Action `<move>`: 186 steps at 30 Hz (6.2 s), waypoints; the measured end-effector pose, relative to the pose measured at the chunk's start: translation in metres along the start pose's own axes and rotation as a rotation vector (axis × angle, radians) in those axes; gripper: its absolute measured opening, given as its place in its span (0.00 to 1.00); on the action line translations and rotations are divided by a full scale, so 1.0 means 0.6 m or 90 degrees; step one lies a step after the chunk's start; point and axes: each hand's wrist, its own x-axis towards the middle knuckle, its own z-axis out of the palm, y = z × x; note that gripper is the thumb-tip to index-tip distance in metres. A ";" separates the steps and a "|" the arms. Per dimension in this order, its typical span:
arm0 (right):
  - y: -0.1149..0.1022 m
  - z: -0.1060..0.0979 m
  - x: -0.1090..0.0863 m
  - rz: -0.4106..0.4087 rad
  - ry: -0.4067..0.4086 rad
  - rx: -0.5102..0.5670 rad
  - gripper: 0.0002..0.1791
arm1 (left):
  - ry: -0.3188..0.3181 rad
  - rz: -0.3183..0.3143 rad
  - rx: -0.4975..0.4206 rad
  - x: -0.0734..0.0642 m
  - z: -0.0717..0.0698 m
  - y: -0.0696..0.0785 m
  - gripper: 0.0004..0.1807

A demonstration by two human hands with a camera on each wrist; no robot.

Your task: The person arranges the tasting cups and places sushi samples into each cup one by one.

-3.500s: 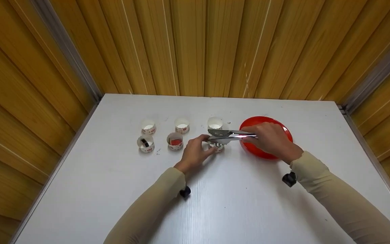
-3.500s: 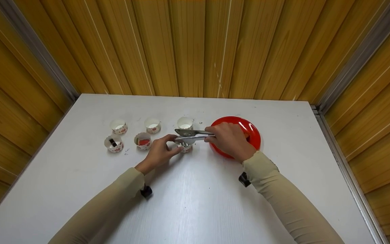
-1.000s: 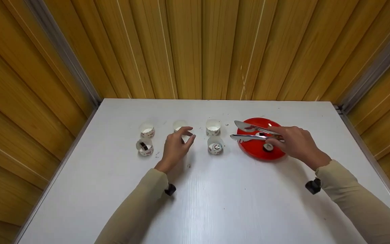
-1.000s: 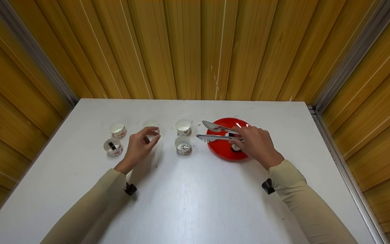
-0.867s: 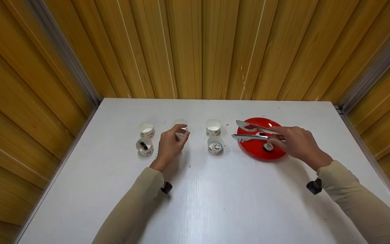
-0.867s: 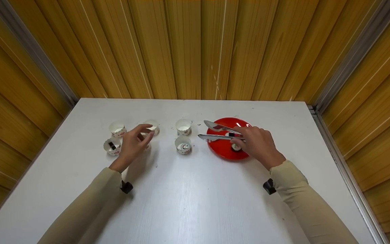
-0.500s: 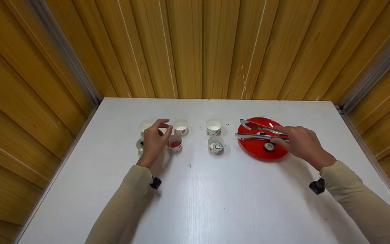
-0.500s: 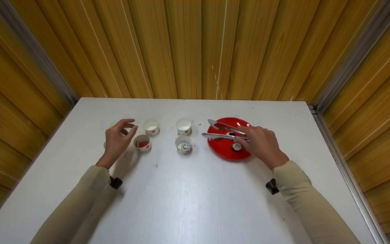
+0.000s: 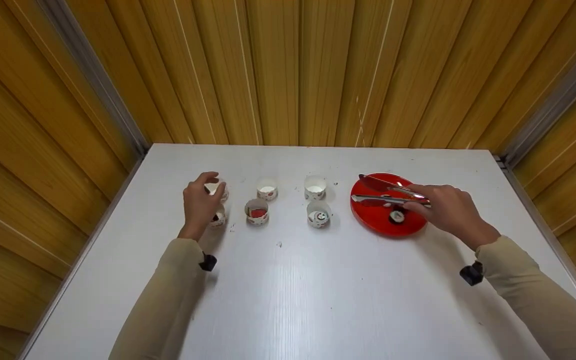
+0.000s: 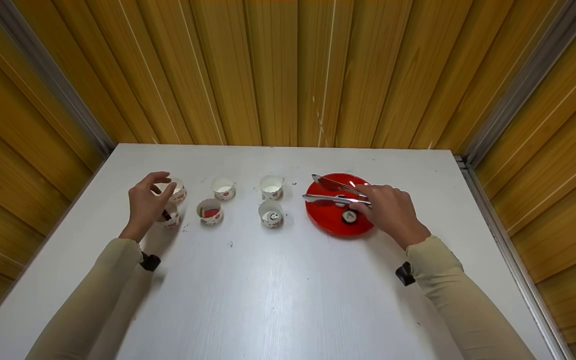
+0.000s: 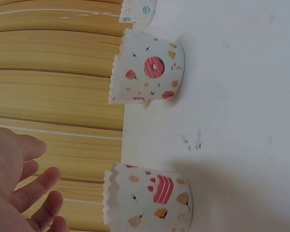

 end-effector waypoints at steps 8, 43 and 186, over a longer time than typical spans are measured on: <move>0.003 -0.005 0.001 0.013 -0.011 -0.011 0.32 | -0.067 -0.076 0.014 0.014 -0.021 -0.029 0.26; 0.018 -0.026 0.005 0.041 -0.065 -0.009 0.28 | -0.220 -0.223 0.031 0.036 -0.014 -0.076 0.36; -0.289 -0.038 0.219 -0.160 0.006 0.005 0.14 | -0.191 -0.220 -0.003 0.020 -0.003 -0.039 0.34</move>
